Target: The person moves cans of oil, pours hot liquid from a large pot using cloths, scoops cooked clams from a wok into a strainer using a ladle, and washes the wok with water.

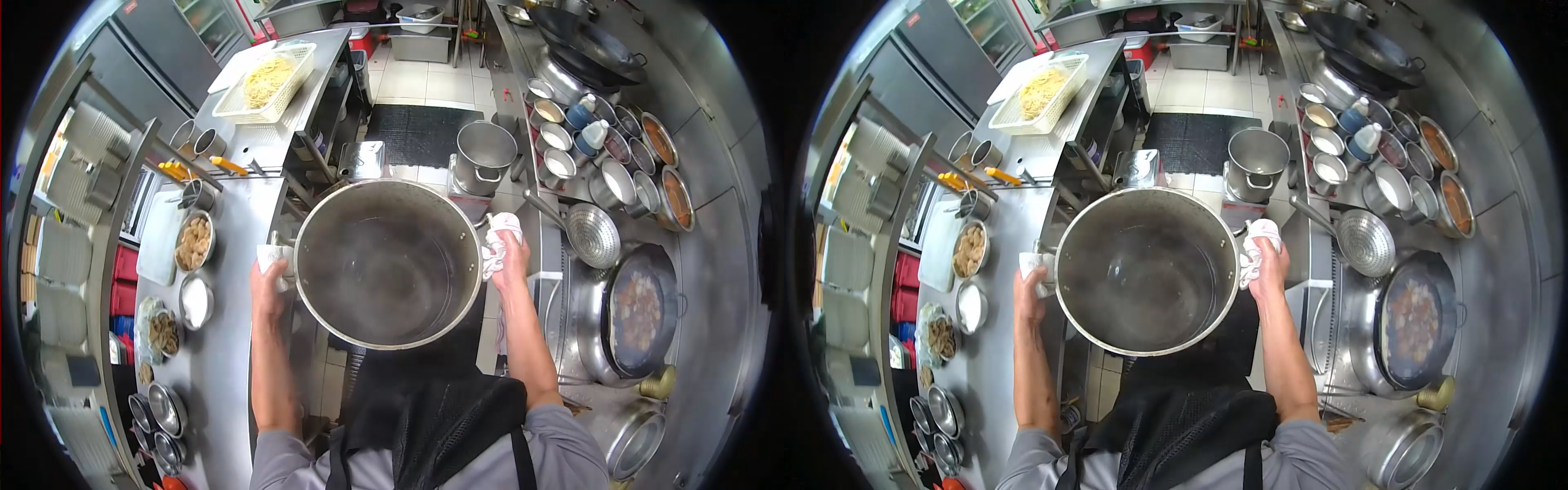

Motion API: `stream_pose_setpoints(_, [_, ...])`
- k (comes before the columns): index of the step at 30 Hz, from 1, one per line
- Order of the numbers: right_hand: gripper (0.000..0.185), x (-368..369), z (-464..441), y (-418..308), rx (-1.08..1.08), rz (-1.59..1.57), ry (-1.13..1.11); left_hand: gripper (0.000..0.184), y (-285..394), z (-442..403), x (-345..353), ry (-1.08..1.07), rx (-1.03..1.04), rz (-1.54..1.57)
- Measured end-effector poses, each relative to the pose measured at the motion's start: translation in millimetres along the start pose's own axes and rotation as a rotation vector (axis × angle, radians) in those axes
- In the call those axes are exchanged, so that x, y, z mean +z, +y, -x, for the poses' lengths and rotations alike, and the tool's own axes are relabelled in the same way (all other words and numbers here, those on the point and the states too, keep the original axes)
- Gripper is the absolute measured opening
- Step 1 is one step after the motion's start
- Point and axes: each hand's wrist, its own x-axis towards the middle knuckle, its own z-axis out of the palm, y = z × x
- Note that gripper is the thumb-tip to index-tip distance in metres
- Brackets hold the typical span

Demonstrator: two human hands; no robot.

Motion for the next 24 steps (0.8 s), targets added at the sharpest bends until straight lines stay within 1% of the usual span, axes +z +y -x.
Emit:
stream_pose_setpoints(3, [0.027, 29, -45, 27, 0.017, 0.055, 0.061, 0.037, -3, -71, -6, -0.024, -0.022, -0.05])
stream_pose_setpoints(6, [0.023, 57, -92, 52, -0.001, 0.013, 0.148, 0.037, 7, -156, 17, -0.039, 0.017, -0.02])
stream_pose_setpoints(7, [0.023, 62, -106, 58, 0.01, 0.009, 0.144, 0.038, 6, -184, 19, -0.076, 0.022, -0.028])
stream_pose_setpoints(10, [0.023, 73, -140, 72, 0.027, 0.007, 0.248, 0.037, 7, -261, 37, -0.116, -0.009, -0.137])
stream_pose_setpoints(11, [0.025, 74, -155, 74, 0.019, -0.002, 0.277, 0.035, 7, -286, 51, -0.122, 0.019, -0.171])
stream_pose_setpoints(13, [0.03, 67, -184, 84, 0.002, -0.019, 0.339, 0.032, 10, -334, 85, -0.187, 0.005, -0.216])
stream_pose_setpoints(16, [0.031, 51, -225, 96, 0.042, -0.065, 0.438, 0.027, 15, -392, 141, -0.274, -0.025, -0.321])
stream_pose_setpoints(18, [0.031, 42, -249, 101, 0.058, -0.08, 0.461, 0.025, 16, -435, 182, -0.329, -0.037, -0.398])
stream_pose_setpoints(20, [0.031, 39, -276, 101, 0.057, -0.099, 0.512, 0.025, 23, -470, 231, -0.399, -0.027, -0.43])
stream_pose_setpoints(24, [0.028, 32, -321, 100, 0.131, -0.177, 0.591, 0.026, 29, -530, 311, -0.492, -0.059, -0.575])
